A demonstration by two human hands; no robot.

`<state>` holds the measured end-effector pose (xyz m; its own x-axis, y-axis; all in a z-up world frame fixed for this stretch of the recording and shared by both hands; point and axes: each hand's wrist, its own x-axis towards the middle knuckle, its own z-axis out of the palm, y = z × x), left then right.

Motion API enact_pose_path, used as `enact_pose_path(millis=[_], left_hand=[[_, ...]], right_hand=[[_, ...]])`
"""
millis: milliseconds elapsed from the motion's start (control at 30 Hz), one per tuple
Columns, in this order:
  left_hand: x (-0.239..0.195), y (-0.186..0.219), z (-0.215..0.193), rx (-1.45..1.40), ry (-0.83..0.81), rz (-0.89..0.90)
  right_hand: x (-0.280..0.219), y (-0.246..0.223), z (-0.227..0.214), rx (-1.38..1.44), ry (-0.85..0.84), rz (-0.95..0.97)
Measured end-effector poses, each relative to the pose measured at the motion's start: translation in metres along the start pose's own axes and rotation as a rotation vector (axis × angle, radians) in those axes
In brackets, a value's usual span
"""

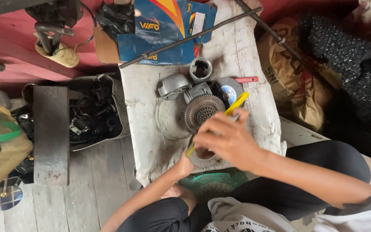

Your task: Cleaning the inner rim of a circular metal engine component using a small yellow brush

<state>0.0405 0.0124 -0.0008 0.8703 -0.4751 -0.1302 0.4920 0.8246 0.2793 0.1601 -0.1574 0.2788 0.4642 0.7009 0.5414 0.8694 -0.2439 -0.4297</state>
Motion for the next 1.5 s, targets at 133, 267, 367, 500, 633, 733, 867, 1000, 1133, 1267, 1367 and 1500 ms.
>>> enact_pose_path(millis=[133, 267, 367, 500, 633, 733, 867, 1000, 1133, 1267, 1367, 1500], left_hand=[[0.001, -0.003, 0.000, 0.001, 0.002, 0.002], [-0.007, -0.005, 0.000, 0.002, 0.019, -0.004], [-0.013, -0.009, -0.001, 0.003, 0.032, -0.009], [-0.015, -0.013, -0.001, 0.002, 0.038, -0.010], [-0.020, -0.012, -0.002, 0.002, 0.042, -0.006], [-0.026, -0.016, -0.003, -0.001, 0.052, -0.007], [-0.027, -0.017, -0.003, -0.003, 0.051, -0.002], [-0.030, -0.019, -0.002, -0.004, 0.053, 0.003], [-0.035, -0.024, -0.002, -0.008, 0.062, 0.007], [-0.033, -0.025, 0.000, -0.007, 0.059, 0.010], [-0.035, -0.024, 0.000, -0.004, 0.063, 0.007], [-0.035, -0.027, -0.001, -0.002, 0.066, 0.002]], right_hand=[[0.004, -0.003, -0.001, 0.003, 0.043, 0.035], [0.000, -0.014, 0.002, 0.044, 0.032, -0.045], [0.000, -0.002, 0.002, 0.042, 0.019, -0.024], [0.000, 0.004, 0.005, -0.008, 0.050, 0.015], [-0.001, -0.013, 0.005, 0.041, 0.024, -0.038], [-0.001, -0.005, 0.006, 0.030, -0.008, -0.028], [0.000, 0.002, 0.005, -0.014, 0.025, 0.008], [0.001, -0.016, 0.005, 0.043, 0.018, -0.042], [-0.003, 0.002, 0.006, 0.008, -0.029, -0.005], [-0.004, -0.001, 0.007, -0.010, -0.003, 0.006], [-0.006, -0.009, 0.008, 0.008, -0.008, -0.032], [-0.008, 0.012, 0.009, -0.056, 0.002, 0.008]])
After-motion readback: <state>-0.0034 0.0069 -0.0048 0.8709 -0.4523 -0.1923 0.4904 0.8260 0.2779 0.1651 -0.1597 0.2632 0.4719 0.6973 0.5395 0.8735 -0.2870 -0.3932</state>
